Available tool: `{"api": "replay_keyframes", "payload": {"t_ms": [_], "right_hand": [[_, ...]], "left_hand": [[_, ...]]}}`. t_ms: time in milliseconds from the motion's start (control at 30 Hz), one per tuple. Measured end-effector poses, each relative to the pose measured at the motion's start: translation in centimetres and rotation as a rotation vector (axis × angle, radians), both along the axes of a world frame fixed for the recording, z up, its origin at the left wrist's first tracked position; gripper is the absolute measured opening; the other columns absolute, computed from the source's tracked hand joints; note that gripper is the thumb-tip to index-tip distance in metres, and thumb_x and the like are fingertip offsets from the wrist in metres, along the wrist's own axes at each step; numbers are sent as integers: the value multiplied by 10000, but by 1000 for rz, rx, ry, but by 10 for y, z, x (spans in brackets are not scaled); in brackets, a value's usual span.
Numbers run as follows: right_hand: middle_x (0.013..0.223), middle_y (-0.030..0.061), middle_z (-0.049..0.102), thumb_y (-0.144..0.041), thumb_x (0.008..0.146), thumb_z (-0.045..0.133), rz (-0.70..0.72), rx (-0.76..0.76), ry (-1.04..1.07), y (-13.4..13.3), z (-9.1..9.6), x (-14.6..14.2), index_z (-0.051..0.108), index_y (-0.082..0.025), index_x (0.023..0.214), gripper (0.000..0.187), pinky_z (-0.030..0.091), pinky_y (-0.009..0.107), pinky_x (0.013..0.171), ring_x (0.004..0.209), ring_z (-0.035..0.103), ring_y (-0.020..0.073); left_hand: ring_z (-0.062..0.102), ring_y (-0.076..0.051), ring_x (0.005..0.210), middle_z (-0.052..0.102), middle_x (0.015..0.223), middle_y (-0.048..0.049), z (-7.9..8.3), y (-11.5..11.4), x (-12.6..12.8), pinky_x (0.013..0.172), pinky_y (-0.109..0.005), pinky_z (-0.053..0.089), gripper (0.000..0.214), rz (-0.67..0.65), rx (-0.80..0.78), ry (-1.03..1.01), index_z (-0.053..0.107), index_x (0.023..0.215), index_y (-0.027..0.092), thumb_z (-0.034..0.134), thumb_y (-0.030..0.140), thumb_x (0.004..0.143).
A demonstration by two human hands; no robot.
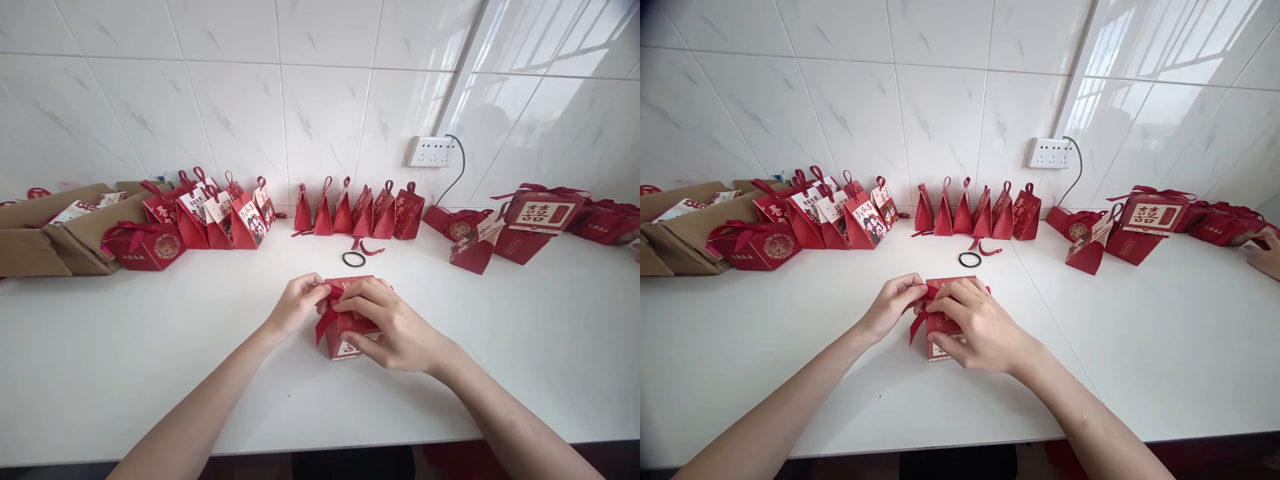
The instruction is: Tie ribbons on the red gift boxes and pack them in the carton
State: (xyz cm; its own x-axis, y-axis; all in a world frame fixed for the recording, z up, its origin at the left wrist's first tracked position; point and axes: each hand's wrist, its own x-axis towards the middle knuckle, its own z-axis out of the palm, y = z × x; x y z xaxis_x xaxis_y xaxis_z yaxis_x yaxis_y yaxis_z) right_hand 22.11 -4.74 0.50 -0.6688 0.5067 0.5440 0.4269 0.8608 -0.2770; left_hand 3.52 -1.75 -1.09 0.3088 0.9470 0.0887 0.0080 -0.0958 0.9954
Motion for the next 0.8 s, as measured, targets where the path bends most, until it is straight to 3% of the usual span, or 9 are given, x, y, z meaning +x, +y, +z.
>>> {"api": "replay_keyframes", "payload": {"t_ms": [167,300,400,500,600,800], "right_hand": [[940,81,649,-121,881,510,83,-68,102,-2,0,8,633,-175,954,153,504,371,786,890,584,190],[932,62,648,-108,887,518,-25,-147,81,1,6,9,644,-188,947,161,533,314,757,896,596,176],[1010,87,605,-120,903,496,-85,-90,-16,3,14,7,663,-170,925,176,541,291,725,848,607,158],[943,100,590,-145,944,404,-56,30,-130,5,20,5,646,-146,857,257,531,297,653,751,586,156],[916,96,573,-147,956,355,-21,6,-158,8,21,10,604,-151,873,263,520,291,623,714,563,149],[1093,109,534,-148,924,448,47,-195,-46,13,15,33,615,-203,875,182,524,336,817,1065,550,212]], "left_hand": [[447,-92,503,492,496,39,1,0,1,537,-242,342,237,-5,-10,-10,481,583,178,575,331,738],[413,-85,525,459,523,45,0,1,1,534,-235,322,254,3,-23,-42,460,561,175,592,321,721],[390,-79,521,434,522,52,0,0,0,525,-231,304,272,-6,-48,-58,441,556,175,598,324,719],[406,-80,519,443,528,54,1,0,0,534,-233,320,284,-13,-81,-79,434,566,176,610,343,715],[453,-95,522,479,510,43,2,0,0,561,-248,355,252,-17,-72,-64,459,570,178,593,326,722],[459,-107,546,497,503,33,3,1,-2,583,-257,355,228,-33,-30,-12,465,572,184,553,293,752]]}}
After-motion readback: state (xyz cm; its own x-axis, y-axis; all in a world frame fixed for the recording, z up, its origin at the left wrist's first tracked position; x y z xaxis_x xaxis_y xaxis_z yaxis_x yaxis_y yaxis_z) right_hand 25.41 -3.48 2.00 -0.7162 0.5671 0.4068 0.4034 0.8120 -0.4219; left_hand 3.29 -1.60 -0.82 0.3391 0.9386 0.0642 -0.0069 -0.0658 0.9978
